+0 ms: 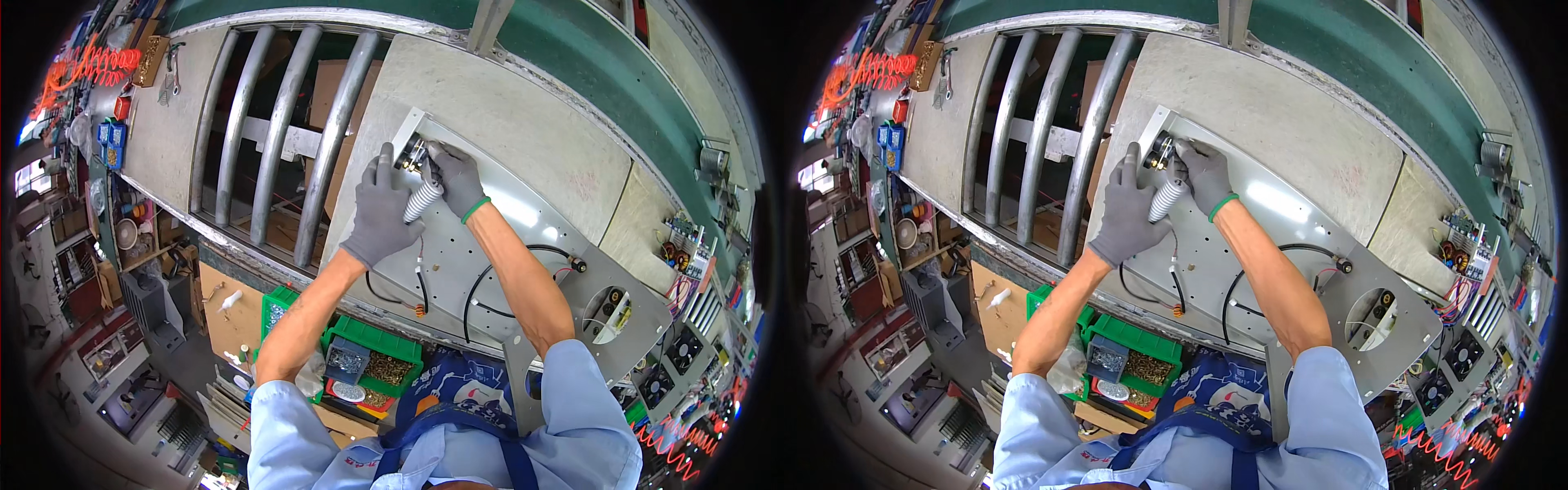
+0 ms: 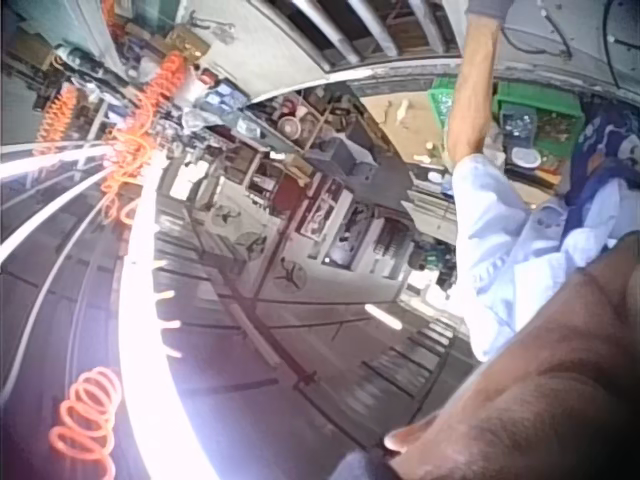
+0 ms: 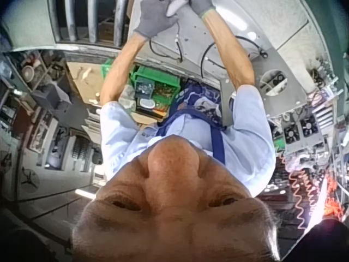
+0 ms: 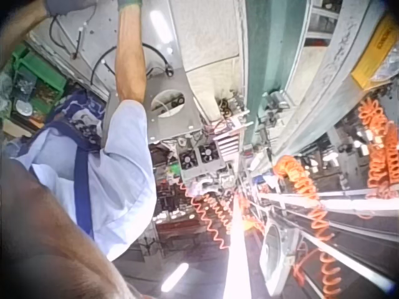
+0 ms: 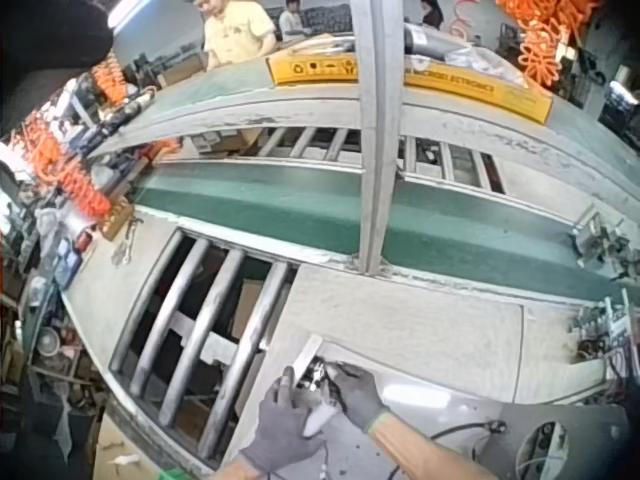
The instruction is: Assembling electrical wires and springs onto a metal bracket as part of a solar component.
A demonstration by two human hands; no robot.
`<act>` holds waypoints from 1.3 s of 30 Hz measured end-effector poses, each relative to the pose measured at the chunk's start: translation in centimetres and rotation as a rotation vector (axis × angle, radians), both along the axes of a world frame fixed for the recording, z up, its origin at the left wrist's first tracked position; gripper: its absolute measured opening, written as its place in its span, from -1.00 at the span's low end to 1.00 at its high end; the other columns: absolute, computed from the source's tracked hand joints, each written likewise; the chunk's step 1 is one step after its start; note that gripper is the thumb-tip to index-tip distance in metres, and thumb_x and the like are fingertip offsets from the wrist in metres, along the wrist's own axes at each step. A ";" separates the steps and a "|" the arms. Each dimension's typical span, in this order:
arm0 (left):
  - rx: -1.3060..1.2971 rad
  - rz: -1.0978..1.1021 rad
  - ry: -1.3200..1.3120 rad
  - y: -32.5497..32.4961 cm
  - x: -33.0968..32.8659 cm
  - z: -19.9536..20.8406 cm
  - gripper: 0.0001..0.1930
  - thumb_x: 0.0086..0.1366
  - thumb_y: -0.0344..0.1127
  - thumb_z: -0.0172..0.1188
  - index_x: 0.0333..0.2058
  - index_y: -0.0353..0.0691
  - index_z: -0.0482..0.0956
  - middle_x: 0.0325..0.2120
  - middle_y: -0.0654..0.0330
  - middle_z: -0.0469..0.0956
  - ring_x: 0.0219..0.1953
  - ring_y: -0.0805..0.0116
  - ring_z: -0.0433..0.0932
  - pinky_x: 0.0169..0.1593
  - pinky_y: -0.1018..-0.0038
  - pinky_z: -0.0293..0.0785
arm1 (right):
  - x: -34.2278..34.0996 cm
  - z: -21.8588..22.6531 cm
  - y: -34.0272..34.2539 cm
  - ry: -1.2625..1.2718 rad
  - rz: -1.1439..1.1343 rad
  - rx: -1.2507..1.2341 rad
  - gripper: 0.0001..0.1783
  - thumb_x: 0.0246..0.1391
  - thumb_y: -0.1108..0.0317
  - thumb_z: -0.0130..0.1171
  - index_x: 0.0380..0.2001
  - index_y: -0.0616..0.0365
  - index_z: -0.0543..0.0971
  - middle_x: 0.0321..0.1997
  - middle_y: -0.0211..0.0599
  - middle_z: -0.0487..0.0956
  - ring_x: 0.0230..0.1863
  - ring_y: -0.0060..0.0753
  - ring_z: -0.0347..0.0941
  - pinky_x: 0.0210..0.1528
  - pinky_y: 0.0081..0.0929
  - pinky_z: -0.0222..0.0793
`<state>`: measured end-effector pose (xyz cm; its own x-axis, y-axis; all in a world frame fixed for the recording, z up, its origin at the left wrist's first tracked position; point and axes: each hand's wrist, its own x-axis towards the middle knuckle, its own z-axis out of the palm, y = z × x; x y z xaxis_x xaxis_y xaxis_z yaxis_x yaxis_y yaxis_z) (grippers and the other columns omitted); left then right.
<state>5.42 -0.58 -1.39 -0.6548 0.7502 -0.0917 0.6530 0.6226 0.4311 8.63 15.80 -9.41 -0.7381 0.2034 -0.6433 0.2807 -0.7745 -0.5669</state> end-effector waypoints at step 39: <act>0.049 0.106 -0.007 0.5 -1.5 -1.0 -0.23 -0.25 -0.11 0.27 0.07 -0.24 0.57 0.24 -0.26 0.22 0.13 -0.23 0.30 0.06 0.09 0.49 | 1.0 0.1 -0.2 0.058 0.234 0.819 -0.76 0.24 0.47 0.14 -0.09 0.36 0.64 -0.22 -0.29 0.68 -0.22 -0.60 0.53 -0.12 -0.58 0.45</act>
<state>3.89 -0.03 -2.38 -0.7299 0.6808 -0.0616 0.5819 0.6661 0.4666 9.60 15.60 -9.27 -0.8462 0.4259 -0.3202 0.3361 -0.0397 -0.9410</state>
